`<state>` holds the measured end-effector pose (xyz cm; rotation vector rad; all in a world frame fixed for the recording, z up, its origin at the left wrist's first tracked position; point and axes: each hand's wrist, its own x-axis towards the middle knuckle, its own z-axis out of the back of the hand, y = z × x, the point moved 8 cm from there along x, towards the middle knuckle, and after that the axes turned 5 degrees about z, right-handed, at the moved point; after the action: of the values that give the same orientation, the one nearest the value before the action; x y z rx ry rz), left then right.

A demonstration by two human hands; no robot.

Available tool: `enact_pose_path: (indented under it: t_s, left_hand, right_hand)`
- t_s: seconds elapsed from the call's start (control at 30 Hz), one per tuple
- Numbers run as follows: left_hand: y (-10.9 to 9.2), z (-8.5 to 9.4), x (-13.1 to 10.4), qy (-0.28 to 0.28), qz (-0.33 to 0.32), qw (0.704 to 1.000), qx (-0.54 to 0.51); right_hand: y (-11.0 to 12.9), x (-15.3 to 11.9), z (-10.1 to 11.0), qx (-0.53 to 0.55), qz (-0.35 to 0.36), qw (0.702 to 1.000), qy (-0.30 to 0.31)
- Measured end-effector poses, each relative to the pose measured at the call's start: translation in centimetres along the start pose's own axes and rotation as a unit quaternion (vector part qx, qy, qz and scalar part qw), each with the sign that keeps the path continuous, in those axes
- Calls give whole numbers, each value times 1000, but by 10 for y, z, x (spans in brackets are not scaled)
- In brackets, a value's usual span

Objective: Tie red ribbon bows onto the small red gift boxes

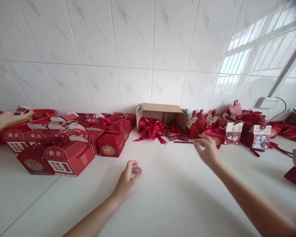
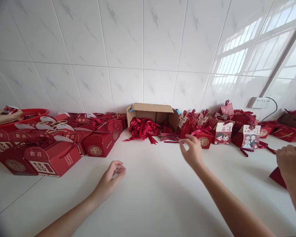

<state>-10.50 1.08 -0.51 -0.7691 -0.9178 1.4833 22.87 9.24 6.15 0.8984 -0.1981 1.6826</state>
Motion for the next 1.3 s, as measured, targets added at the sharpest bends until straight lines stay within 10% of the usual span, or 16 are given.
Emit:
enact_pose_path:
  t_s: [0.17, 0.33, 0.47, 0.6, 0.83, 1.07, 1.3]
  left_hand:
    - [-28, 52, -12, -151, -142, 969, 132]
    - [-49, 160, -42, -416, -211, 831, 304]
    - [-20, 224, -33, -427, -107, 826, 352]
    - [7, 238, -18, -373, -77, 801, 462]
    - [8, 198, -39, -262, -149, 875, 378]
    - [-43, 67, -88, -95, -272, 903, 318]
    - [-64, 9, -45, -65, -298, 932, 195]
  right_hand:
    - [30, -51, -71, 21, 30, 987, 159]
    - [29, -60, -80, 31, 26, 973, 227]
    - [29, -58, -78, 30, 15, 969, 247]
    - [30, -60, -78, 30, 15, 966, 257]
    - [28, -63, -80, 30, 25, 962, 271]
    - [27, -65, -80, 30, 27, 957, 286]
    - [28, -66, -78, 25, 27, 954, 296]
